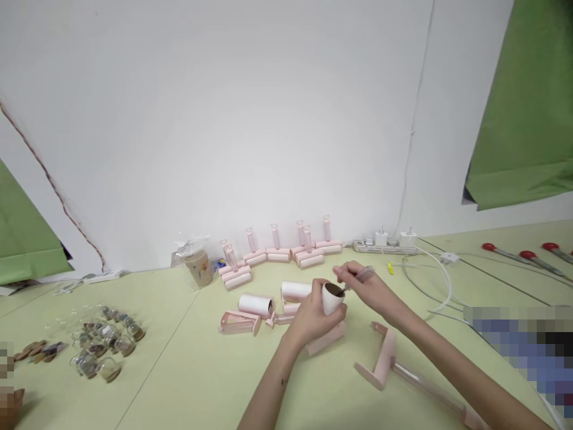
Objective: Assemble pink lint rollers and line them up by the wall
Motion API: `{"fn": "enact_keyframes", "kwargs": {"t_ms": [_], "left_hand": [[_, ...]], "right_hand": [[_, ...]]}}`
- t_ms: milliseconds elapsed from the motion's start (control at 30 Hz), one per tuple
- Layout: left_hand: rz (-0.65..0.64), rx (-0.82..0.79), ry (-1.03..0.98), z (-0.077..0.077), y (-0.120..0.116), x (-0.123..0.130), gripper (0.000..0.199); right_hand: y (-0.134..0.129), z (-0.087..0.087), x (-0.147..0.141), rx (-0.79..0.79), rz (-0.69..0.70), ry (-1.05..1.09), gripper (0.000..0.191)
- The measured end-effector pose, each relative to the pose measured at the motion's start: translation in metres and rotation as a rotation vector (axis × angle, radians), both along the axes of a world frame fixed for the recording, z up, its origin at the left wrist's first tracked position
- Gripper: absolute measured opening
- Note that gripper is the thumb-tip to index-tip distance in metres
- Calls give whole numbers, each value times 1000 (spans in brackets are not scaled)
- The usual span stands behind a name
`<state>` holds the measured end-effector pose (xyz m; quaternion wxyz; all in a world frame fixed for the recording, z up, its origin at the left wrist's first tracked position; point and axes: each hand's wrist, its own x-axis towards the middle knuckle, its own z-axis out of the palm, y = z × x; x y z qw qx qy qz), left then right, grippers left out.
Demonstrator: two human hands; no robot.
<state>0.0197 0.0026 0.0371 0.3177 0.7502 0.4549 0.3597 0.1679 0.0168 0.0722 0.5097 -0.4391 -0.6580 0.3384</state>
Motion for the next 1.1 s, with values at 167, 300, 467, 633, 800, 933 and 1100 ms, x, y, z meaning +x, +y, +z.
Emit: {"fn": "enact_keyframes", "kwargs": {"t_ms": [167,300,467,633,800,933,1100], "left_hand": [[6,24,-67,-7,7,-3,37],[-2,39,-111,-8,9,-10,35],[-38,52,-163,-14,8,-7,33],[23,86,-149,-15,8,-3,39],[77,113,31,-10,7,-11,43],[65,139,307,-19,4,-11,44],[66,197,584,-37,-2,-3,40]], "right_hand": [[15,1,-2,-23,34,-57,42],[18,-2,-4,-9,26,-97,48],[18,-12,-22,-78,99,-178,50],[15,7,-22,-43,121,-65,41],[3,31,12,100,2,249,35],[-16,21,41,122,-100,360,26],[-37,-13,67,12,-118,332,27]]}}
